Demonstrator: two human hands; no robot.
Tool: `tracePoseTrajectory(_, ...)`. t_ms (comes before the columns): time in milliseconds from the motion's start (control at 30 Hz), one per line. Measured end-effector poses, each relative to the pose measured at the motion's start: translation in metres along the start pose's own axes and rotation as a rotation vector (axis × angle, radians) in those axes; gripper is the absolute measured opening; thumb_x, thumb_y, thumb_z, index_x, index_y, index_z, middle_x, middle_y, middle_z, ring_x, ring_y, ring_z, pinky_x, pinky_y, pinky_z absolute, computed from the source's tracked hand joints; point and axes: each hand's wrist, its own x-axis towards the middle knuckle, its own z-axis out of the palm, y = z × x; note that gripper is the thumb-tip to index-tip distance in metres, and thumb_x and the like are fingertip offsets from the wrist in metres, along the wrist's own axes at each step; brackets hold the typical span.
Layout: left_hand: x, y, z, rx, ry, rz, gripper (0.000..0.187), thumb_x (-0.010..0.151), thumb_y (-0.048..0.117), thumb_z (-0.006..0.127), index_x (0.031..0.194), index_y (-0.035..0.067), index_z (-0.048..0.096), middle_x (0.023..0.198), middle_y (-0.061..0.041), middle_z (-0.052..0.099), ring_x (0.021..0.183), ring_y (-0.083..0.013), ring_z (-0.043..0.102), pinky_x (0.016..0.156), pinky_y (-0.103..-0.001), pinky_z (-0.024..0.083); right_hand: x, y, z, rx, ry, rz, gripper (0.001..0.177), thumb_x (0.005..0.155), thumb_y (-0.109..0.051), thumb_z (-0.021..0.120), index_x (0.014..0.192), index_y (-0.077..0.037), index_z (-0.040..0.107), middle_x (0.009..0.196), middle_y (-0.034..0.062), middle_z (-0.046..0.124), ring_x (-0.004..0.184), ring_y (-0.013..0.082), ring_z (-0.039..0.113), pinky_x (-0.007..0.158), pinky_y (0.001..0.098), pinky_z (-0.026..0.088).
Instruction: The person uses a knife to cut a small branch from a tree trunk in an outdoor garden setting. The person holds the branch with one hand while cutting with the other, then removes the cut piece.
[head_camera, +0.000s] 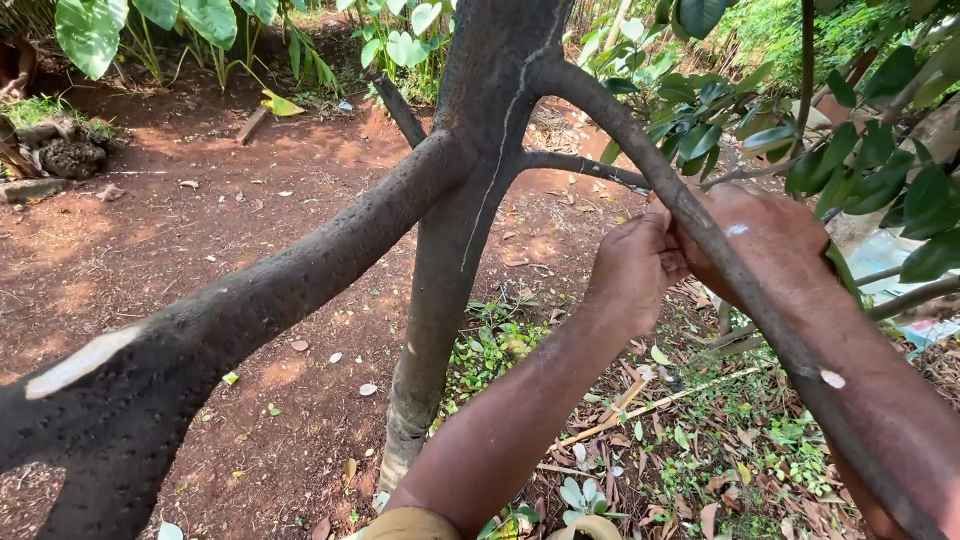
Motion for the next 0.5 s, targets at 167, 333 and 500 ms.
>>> tracePoseTrajectory(167, 0.000, -0.005, 0.004, 0.014, -0.061, 0.001, 0.027, 0.109, 0.017, 0.044, 0.084, 0.011, 0.051, 0.080, -0.005, 0.055, 0.070, -0.0173, 0.054, 0.070, -0.037, 0.055, -0.017, 0.009, -0.007, -0.112, 0.067, -0.186, 0.028, 0.102, -0.043, 0.047, 0.130, -0.041, 0.047, 0.111, 0.0058, 0.070, 0.106, 0.0319, 0.069, 0.088, 0.0495, 0.061)
tracePoseTrajectory(333, -0.001, -0.005, 0.004, 0.022, -0.035, -0.005, 0.029, 0.110, 0.018, 0.045, 0.083, 0.011, 0.050, 0.080, -0.004, 0.054, 0.071, -0.0161, 0.053, 0.072, -0.035, 0.055, 0.036, 0.026, 0.043, -0.030, 0.158, -0.276, 0.032, 0.090, -0.043, 0.052, 0.116, -0.024, 0.055, 0.090, 0.0026, 0.070, 0.092, 0.0235, 0.069, 0.091, 0.0426, 0.052)
tracePoseTrajectory(500, -0.003, -0.005, 0.002, -0.031, -0.027, 0.007, 0.028, 0.108, 0.016, 0.046, 0.081, 0.012, 0.050, 0.080, -0.003, 0.053, 0.071, -0.0136, 0.050, 0.073, -0.032, 0.054, 0.019, 0.015, 0.031, -0.042, 0.130, -0.219, 0.013, 0.103, -0.030, 0.052, 0.114, -0.030, 0.059, 0.095, 0.0032, 0.068, 0.095, 0.0262, 0.071, 0.089, 0.0503, 0.056)
